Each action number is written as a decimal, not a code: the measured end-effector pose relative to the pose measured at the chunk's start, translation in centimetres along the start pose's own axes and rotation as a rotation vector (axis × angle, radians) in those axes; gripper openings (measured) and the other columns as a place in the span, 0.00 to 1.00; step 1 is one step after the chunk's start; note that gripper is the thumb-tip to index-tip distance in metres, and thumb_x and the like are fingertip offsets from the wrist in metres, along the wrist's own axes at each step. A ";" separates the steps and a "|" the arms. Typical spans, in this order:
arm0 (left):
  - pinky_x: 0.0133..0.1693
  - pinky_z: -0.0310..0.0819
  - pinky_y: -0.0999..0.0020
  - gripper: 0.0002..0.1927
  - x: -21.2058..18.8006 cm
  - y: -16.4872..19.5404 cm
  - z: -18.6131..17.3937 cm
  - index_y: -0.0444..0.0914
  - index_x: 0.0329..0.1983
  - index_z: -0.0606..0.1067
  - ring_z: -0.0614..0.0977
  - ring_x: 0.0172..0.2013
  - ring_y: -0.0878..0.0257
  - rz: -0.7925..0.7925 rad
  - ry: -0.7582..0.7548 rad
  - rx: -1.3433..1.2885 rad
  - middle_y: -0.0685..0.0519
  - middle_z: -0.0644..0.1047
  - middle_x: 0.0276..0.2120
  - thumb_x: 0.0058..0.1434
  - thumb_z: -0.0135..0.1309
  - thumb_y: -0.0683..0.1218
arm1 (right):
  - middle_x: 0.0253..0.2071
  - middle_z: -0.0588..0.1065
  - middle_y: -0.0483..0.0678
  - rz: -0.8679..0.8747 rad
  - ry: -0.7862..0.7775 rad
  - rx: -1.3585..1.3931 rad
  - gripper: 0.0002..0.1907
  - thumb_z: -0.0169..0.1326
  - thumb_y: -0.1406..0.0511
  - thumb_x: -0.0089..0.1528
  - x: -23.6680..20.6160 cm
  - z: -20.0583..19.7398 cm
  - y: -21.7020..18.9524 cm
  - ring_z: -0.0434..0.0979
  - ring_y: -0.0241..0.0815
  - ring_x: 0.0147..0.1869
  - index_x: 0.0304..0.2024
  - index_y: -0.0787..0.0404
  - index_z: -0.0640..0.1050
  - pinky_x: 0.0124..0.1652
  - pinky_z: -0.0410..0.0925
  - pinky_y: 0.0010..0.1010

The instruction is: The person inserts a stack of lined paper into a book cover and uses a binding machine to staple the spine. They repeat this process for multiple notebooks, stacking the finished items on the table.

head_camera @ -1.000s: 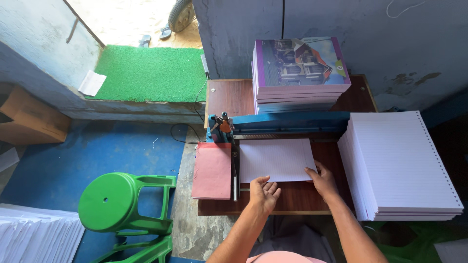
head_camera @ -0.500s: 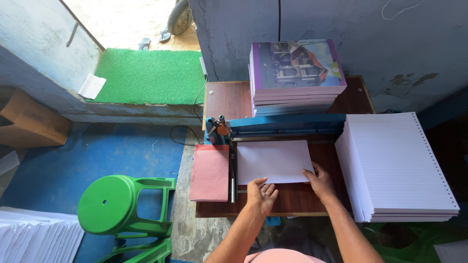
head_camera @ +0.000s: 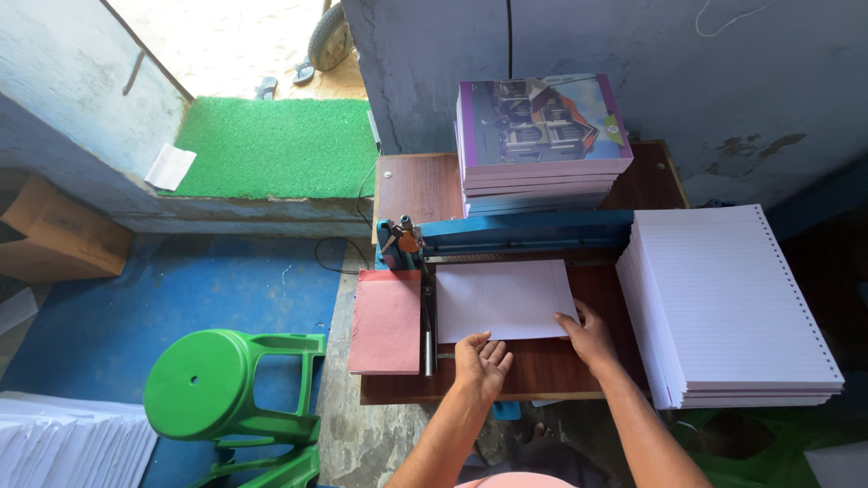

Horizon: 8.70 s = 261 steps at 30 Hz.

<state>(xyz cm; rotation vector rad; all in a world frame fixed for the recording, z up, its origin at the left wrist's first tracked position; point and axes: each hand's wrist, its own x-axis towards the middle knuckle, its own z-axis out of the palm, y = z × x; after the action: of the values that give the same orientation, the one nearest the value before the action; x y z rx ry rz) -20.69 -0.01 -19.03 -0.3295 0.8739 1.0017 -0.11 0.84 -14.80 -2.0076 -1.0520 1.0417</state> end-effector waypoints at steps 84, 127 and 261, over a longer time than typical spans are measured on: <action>0.57 0.71 0.51 0.22 -2.8 -3.5 0.6 0.38 0.59 0.74 0.79 0.57 0.51 1.740 -0.308 2.199 0.47 0.79 0.56 0.59 0.56 0.37 | 0.44 0.76 0.56 0.244 -0.202 0.846 0.16 0.54 0.67 0.64 -5.0 -5.6 2.8 0.80 0.44 0.45 0.51 0.74 0.74 0.43 0.79 0.32; 0.31 0.85 0.64 0.17 -3.3 -16.7 25.0 0.25 0.46 0.77 0.87 0.33 0.55 0.344 -0.481 1.209 0.38 0.82 0.37 0.58 0.60 0.44 | 0.36 0.82 0.64 0.080 0.249 0.148 0.16 0.58 0.67 0.62 -1.0 -34.9 2.9 0.83 0.47 0.32 0.50 0.71 0.80 0.32 0.75 0.35; 0.62 0.66 0.50 0.23 -3.0 2.3 11.9 0.41 0.56 0.75 0.74 0.60 0.55 0.249 -0.232 0.917 0.50 0.76 0.53 0.60 0.54 0.54 | 0.44 0.82 0.40 -0.922 -0.068 -0.930 0.09 0.63 0.60 0.60 13.4 -8.3 -26.2 0.82 0.42 0.49 0.42 0.52 0.86 0.53 0.74 0.35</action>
<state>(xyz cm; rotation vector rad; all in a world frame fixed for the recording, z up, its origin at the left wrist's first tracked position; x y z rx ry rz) -17.57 6.70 -8.94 0.6724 1.0793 0.7457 2.59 23.54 5.52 -1.6710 -2.4698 0.0865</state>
